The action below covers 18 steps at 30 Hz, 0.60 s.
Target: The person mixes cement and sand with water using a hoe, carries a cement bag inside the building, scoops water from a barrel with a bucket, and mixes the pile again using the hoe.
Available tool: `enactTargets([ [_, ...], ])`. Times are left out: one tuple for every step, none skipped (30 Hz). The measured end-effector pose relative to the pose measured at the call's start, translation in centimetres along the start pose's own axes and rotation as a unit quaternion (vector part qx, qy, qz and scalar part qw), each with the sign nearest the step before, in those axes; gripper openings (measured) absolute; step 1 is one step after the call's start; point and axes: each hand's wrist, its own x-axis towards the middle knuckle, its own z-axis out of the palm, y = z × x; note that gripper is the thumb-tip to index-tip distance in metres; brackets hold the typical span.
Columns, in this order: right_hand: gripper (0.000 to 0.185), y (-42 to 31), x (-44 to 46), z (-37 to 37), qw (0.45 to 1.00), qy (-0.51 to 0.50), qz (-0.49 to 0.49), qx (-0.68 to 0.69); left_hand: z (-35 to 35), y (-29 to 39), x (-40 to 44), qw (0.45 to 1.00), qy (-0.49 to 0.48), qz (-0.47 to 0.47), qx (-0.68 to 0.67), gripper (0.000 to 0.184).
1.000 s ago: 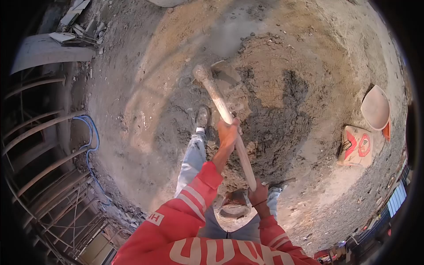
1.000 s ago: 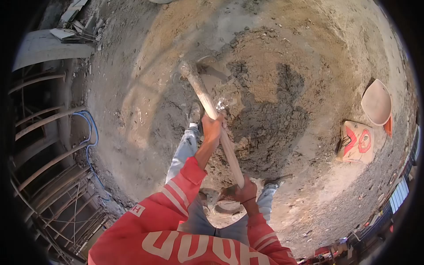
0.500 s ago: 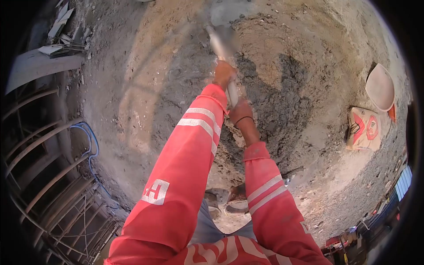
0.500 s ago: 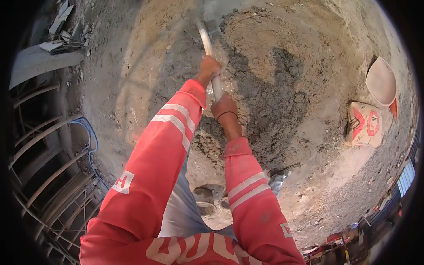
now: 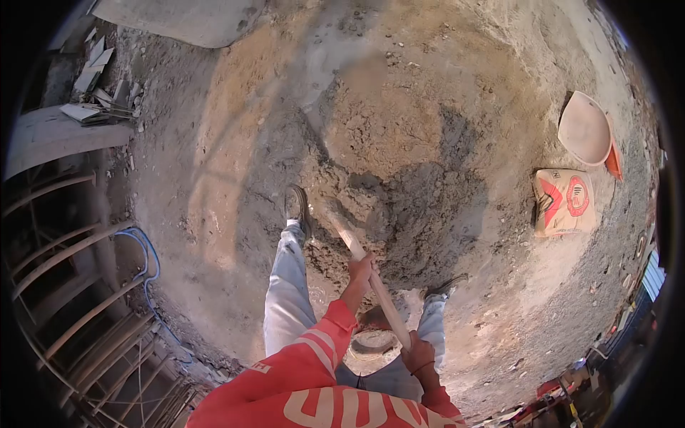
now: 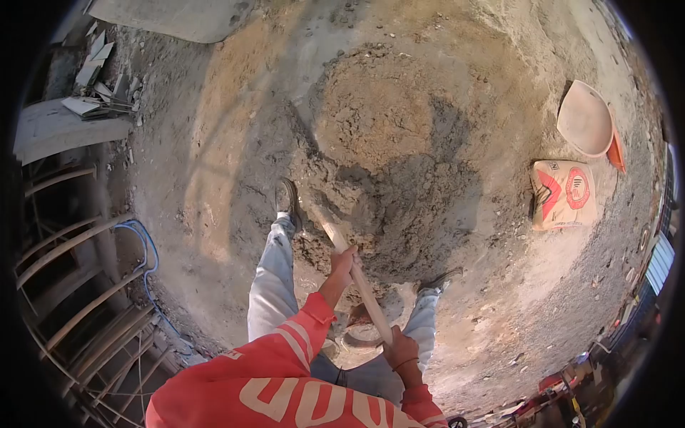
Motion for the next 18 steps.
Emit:
enactTargets([
  [0.034,2.0,-1.9,0.2,1.0,0.001,0.005,-0.014,-0.2,-2.4,-1.7,1.0,0.019,-0.007,-0.015,0.012],
  [0.033,3.6,-3.7,0.2,1.0,0.0,0.012,-0.028,-0.6,-4.8,-2.7,0.999,0.027,-0.017,-0.021,0.014],
  [0.033,5.4,-5.0,0.4,0.999,-0.004,0.011,-0.031,-0.8,-6.6,-3.6,0.998,0.038,-0.03,-0.027,0.015],
  [0.033,7.1,-5.9,0.5,0.999,-0.007,0.009,-0.033,-0.2,-7.2,-4.3,0.998,0.043,-0.023,-0.038,0.016],
  [0.032,7.9,-6.2,0.5,0.999,-0.011,0.008,-0.034,0.5,-7.3,-5.8,0.998,0.048,-0.018,-0.048,0.016],
  [0.031,8.3,-5.8,0.4,1.0,0.007,-0.005,-0.022,1.1,-6.8,-7.5,0.997,0.054,-0.012,-0.058,0.016],
  [0.03,8.2,-5.0,0.4,0.999,0.026,-0.019,-0.009,1.9,-5.4,-8.8,0.998,0.033,0.002,-0.06,0.016],
  [0.029,7.9,-3.9,0.4,0.998,0.045,-0.032,0.006,3.4,-2.5,-10.1,0.998,0.013,0.018,-0.059,0.016],
  [0.028,6.8,-1.8,0.2,0.994,0.082,-0.061,0.024,5.1,0.7,-11.0,0.998,-0.009,0.034,-0.058,0.016],
  [0.027,5.0,1.1,-0.5,0.988,0.118,-0.089,0.042,7.0,4.3,-11.3,0.994,-0.043,0.079,-0.059,0.016],
  [0.026,2.9,4.6,-1.4,0.979,0.155,-0.122,0.059,9.2,8.4,-10.9,0.988,-0.077,0.123,-0.058,0.016],
  [0.028,0.2,8.6,-2.9,0.97,0.186,-0.134,0.075,11.3,12.4,-9.8,0.974,-0.133,0.18,-0.036,0.017],
  [0.031,-3.4,12.4,-5.3,0.956,0.231,-0.163,0.074,14.1,16.8,-8.9,0.944,-0.174,0.277,-0.034,0.021],
  [0.035,-6.8,16.4,-7.8,0.956,0.227,-0.15,0.11,17.1,20.9,-8.3,0.905,-0.201,0.374,-0.018,0.029],
  [0.036,-10.1,20.1,-10.4,0.941,0.256,-0.179,0.133,19.6,24.5,-7.4,0.859,-0.159,0.474,0.104,0.039],
  [0.038,-13.3,24.0,-13.1,0.932,0.271,-0.192,0.147,21.9,27.2,-7.9,0.844,-0.097,0.478,0.221,0.05],
  [0.044,-14.8,29.0,-14.0,0.877,0.394,-0.252,0.109,24.1,28.0,-3.5,0.789,-0.043,0.544,0.282,0.061],
  [0.042,-17.4,31.1,-17.6,0.907,0.334,-0.219,0.13,26.3,28.7,0.8,0.726,0.025,0.6,0.335,0.071],
])
